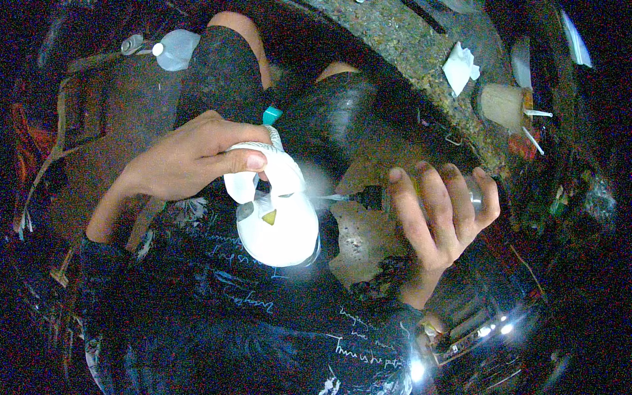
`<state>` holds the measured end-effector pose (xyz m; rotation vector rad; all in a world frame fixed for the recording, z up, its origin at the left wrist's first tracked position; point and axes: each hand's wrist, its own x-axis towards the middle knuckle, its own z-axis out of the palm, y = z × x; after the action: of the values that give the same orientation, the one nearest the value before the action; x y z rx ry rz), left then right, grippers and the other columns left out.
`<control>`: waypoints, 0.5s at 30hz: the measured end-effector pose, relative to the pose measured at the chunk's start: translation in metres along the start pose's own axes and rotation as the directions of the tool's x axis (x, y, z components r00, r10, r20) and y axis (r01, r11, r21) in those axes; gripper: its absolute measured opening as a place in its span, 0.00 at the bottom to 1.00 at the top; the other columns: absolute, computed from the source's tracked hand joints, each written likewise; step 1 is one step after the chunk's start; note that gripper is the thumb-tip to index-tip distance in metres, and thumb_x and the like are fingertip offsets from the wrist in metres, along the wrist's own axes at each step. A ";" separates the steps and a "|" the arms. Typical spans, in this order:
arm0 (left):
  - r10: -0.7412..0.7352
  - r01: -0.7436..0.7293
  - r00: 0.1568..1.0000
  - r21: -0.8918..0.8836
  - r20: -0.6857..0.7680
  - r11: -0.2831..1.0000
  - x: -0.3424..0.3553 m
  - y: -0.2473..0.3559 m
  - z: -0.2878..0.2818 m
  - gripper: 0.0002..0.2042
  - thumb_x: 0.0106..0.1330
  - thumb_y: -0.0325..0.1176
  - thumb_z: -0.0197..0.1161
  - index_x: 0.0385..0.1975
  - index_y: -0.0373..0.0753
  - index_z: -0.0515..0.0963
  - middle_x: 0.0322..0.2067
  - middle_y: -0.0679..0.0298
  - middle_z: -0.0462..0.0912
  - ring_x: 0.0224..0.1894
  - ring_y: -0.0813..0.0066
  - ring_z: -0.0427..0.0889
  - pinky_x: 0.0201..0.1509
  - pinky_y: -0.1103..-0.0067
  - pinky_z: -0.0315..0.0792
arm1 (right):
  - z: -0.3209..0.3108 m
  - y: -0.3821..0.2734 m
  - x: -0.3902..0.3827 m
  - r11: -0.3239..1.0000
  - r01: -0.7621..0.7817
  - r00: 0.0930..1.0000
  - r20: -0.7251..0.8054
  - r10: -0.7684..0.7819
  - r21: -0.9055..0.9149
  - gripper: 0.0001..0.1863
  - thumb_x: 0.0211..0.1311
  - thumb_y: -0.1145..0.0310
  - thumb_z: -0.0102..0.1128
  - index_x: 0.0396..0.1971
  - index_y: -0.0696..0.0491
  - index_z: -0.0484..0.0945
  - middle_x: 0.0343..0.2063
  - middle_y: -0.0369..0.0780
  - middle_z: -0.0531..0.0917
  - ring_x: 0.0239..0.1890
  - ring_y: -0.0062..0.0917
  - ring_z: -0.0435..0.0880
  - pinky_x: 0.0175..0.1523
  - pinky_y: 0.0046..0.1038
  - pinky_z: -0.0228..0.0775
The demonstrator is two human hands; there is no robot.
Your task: The person applies glue to the sole of a white athletic shoe using a small bottle and a metal tool, then presses the sole back onto the shoe. The person repeats the gluing and pressing steps on different sections of the sole and inspects the shoe afterward.
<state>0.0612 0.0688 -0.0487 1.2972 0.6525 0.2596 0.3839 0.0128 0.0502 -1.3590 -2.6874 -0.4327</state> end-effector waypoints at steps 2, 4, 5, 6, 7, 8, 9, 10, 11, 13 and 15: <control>0.025 -0.026 1.000 -0.031 -0.008 0.999 0.001 -0.003 0.001 0.21 0.82 0.48 0.54 0.42 0.32 0.81 0.29 0.47 0.83 0.33 0.52 0.84 0.43 0.65 0.75 | 0.000 -0.001 0.000 1.000 -0.019 1.000 -0.002 0.019 0.005 0.17 0.61 0.67 0.77 0.49 0.38 0.87 0.46 0.32 0.89 0.51 0.30 0.86 0.67 0.51 0.70; 0.028 -0.028 1.000 -0.042 0.005 0.999 0.001 -0.007 0.000 0.22 0.82 0.49 0.54 0.42 0.32 0.82 0.29 0.48 0.84 0.32 0.54 0.84 0.42 0.66 0.75 | 0.000 -0.002 0.001 1.000 -0.024 1.000 -0.013 0.024 0.007 0.18 0.59 0.68 0.78 0.49 0.38 0.87 0.46 0.32 0.89 0.51 0.30 0.86 0.67 0.51 0.70; 0.028 -0.028 1.000 -0.049 0.011 0.998 0.001 -0.008 0.000 0.23 0.83 0.50 0.53 0.42 0.32 0.82 0.29 0.49 0.84 0.32 0.55 0.84 0.42 0.66 0.75 | 0.001 -0.002 0.002 1.000 -0.025 1.000 -0.018 0.026 0.010 0.19 0.59 0.69 0.78 0.49 0.38 0.87 0.46 0.32 0.88 0.51 0.30 0.86 0.67 0.51 0.70; 0.034 -0.033 0.999 -0.051 0.016 0.998 0.002 -0.010 0.000 0.23 0.83 0.50 0.53 0.43 0.33 0.82 0.29 0.49 0.85 0.33 0.55 0.84 0.42 0.66 0.75 | 0.001 -0.002 0.003 1.000 -0.013 1.000 -0.023 0.014 0.004 0.15 0.60 0.68 0.75 0.48 0.41 0.88 0.44 0.33 0.89 0.50 0.30 0.87 0.66 0.50 0.71; 0.041 -0.040 0.999 -0.053 0.020 0.998 0.002 -0.011 0.000 0.23 0.83 0.50 0.53 0.43 0.33 0.82 0.29 0.50 0.85 0.33 0.55 0.85 0.42 0.66 0.75 | 0.001 -0.002 0.004 1.000 -0.001 1.000 -0.028 0.001 -0.002 0.13 0.61 0.67 0.72 0.46 0.43 0.89 0.43 0.35 0.90 0.49 0.31 0.87 0.65 0.49 0.72; 0.048 -0.046 0.999 -0.055 0.025 0.997 0.003 -0.012 0.000 0.23 0.83 0.50 0.53 0.43 0.33 0.82 0.29 0.51 0.85 0.33 0.56 0.85 0.43 0.67 0.76 | 0.002 -0.002 0.005 1.000 0.011 0.999 -0.033 -0.011 -0.008 0.12 0.61 0.66 0.69 0.44 0.46 0.91 0.41 0.36 0.90 0.48 0.32 0.87 0.64 0.48 0.73; 0.041 -0.040 0.999 -0.040 0.025 0.998 0.003 -0.013 0.000 0.23 0.83 0.50 0.53 0.43 0.33 0.82 0.29 0.51 0.86 0.33 0.56 0.85 0.43 0.67 0.76 | 0.002 -0.002 0.005 1.000 0.015 0.999 -0.033 -0.016 -0.011 0.12 0.61 0.66 0.69 0.44 0.46 0.91 0.41 0.36 0.90 0.48 0.32 0.87 0.64 0.48 0.74; 0.034 -0.033 0.999 -0.025 0.024 0.999 0.004 -0.013 -0.001 0.23 0.83 0.50 0.53 0.43 0.33 0.83 0.29 0.51 0.86 0.34 0.56 0.85 0.43 0.67 0.76 | 0.002 -0.002 0.005 1.000 0.019 0.999 -0.033 -0.020 -0.014 0.12 0.61 0.66 0.70 0.45 0.46 0.91 0.41 0.36 0.90 0.48 0.32 0.87 0.64 0.48 0.74; 0.026 -0.026 0.999 -0.011 0.024 1.000 0.004 -0.013 -0.001 0.23 0.83 0.50 0.53 0.43 0.33 0.83 0.30 0.51 0.86 0.34 0.56 0.86 0.44 0.67 0.76 | 0.002 -0.002 0.005 1.000 0.023 0.999 -0.032 -0.024 -0.016 0.12 0.61 0.66 0.70 0.45 0.46 0.91 0.41 0.36 0.90 0.48 0.32 0.87 0.64 0.48 0.74; 0.043 -0.043 0.999 -0.013 0.017 0.999 0.004 -0.014 0.000 0.23 0.83 0.51 0.52 0.43 0.34 0.83 0.30 0.51 0.87 0.35 0.55 0.86 0.44 0.66 0.77 | 0.001 -0.002 0.004 1.000 -0.014 1.000 -0.018 0.014 -0.001 0.16 0.58 0.68 0.75 0.48 0.42 0.89 0.42 0.34 0.89 0.47 0.31 0.87 0.66 0.49 0.72; 0.051 -0.051 0.999 -0.019 0.015 0.999 0.004 -0.014 0.000 0.24 0.83 0.51 0.52 0.43 0.34 0.83 0.30 0.51 0.87 0.35 0.55 0.87 0.45 0.66 0.77 | 0.001 -0.002 0.003 0.999 -0.033 0.999 -0.015 0.033 0.009 0.18 0.57 0.69 0.78 0.49 0.40 0.88 0.42 0.34 0.88 0.47 0.31 0.87 0.66 0.50 0.71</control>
<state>0.0623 0.0672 -0.0631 1.2980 0.6035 0.2968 0.3808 0.0143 0.0490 -1.3905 -2.6479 -0.4260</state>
